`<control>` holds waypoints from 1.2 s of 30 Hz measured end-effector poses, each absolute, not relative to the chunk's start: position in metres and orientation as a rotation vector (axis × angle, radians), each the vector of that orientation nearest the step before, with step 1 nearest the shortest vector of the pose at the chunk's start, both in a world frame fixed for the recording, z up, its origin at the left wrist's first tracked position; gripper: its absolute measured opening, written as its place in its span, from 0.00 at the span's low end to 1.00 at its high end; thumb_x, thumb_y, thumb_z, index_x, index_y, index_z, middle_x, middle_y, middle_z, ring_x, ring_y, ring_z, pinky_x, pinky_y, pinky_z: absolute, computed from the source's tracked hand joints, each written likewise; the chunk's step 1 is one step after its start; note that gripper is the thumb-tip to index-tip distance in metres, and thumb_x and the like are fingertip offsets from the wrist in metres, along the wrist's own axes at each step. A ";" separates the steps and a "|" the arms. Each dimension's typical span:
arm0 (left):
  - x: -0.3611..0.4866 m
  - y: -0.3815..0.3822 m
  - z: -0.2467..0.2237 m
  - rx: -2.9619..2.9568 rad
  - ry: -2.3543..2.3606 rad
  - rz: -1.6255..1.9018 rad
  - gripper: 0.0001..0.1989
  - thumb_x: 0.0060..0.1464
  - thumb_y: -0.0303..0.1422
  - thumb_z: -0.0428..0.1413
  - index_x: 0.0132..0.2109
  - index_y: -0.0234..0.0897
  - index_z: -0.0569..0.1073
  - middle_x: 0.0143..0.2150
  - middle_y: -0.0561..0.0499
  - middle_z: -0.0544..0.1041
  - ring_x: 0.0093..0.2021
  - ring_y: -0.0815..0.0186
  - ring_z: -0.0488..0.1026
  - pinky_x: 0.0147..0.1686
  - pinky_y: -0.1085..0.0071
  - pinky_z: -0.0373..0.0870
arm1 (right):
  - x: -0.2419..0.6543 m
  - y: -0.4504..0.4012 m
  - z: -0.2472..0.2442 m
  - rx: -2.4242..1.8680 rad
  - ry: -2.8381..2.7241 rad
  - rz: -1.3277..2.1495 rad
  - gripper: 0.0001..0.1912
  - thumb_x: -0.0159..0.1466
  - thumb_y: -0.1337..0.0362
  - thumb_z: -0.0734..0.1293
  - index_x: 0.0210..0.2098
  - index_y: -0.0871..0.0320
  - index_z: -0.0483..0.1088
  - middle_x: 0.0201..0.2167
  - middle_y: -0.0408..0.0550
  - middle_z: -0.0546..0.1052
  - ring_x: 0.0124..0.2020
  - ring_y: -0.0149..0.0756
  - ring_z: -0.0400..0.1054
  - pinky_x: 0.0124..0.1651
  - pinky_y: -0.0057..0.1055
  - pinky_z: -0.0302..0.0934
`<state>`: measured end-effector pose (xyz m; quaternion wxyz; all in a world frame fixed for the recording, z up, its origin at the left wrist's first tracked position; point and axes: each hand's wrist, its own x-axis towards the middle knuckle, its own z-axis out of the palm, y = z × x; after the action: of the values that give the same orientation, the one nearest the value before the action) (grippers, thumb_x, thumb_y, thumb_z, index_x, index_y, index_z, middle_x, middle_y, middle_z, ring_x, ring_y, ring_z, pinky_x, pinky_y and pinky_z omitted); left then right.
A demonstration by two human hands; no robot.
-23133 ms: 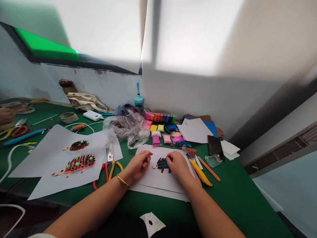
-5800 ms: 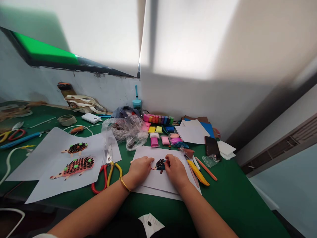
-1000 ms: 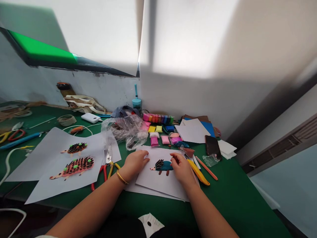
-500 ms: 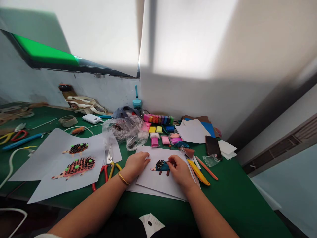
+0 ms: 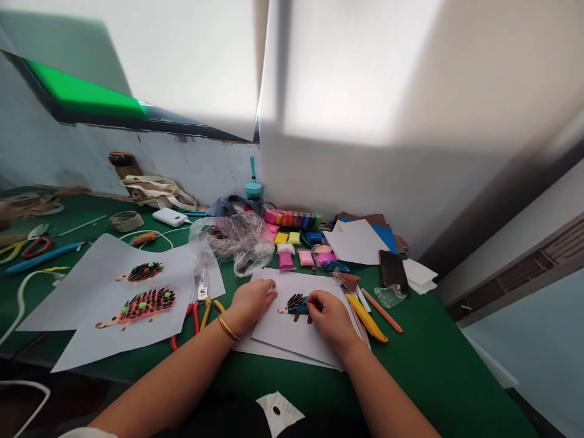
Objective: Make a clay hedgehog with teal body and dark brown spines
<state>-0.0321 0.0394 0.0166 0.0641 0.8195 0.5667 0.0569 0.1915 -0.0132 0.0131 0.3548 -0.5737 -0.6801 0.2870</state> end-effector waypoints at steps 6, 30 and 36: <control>-0.033 0.040 0.016 2.471 1.720 0.190 0.13 0.63 0.40 0.50 0.50 0.43 0.72 0.43 0.47 0.77 0.43 0.60 0.75 0.39 0.68 0.66 | 0.195 -0.009 0.002 -1.344 -1.790 0.644 0.07 0.62 0.63 0.64 0.28 0.55 0.72 0.37 0.50 0.70 0.38 0.40 0.68 0.35 0.34 0.67; -0.033 0.040 0.015 2.462 1.700 0.191 0.12 0.63 0.40 0.49 0.49 0.42 0.72 0.43 0.47 0.77 0.44 0.59 0.75 0.41 0.68 0.66 | 0.195 0.002 -0.012 -1.393 -1.865 0.430 0.06 0.61 0.63 0.66 0.31 0.54 0.75 0.45 0.51 0.70 0.49 0.44 0.65 0.54 0.42 0.60; -0.032 0.040 0.015 2.452 1.710 0.193 0.12 0.63 0.40 0.50 0.49 0.42 0.71 0.43 0.47 0.77 0.44 0.59 0.75 0.40 0.68 0.66 | 0.193 0.000 -0.010 -1.399 -1.899 0.380 0.06 0.61 0.63 0.65 0.31 0.54 0.74 0.45 0.52 0.70 0.49 0.45 0.65 0.53 0.43 0.60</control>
<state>-0.0320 0.0396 0.0146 0.0729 0.8164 0.5692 0.0642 0.1929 0.0000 -0.0105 0.3674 -0.5448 -0.7391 0.1480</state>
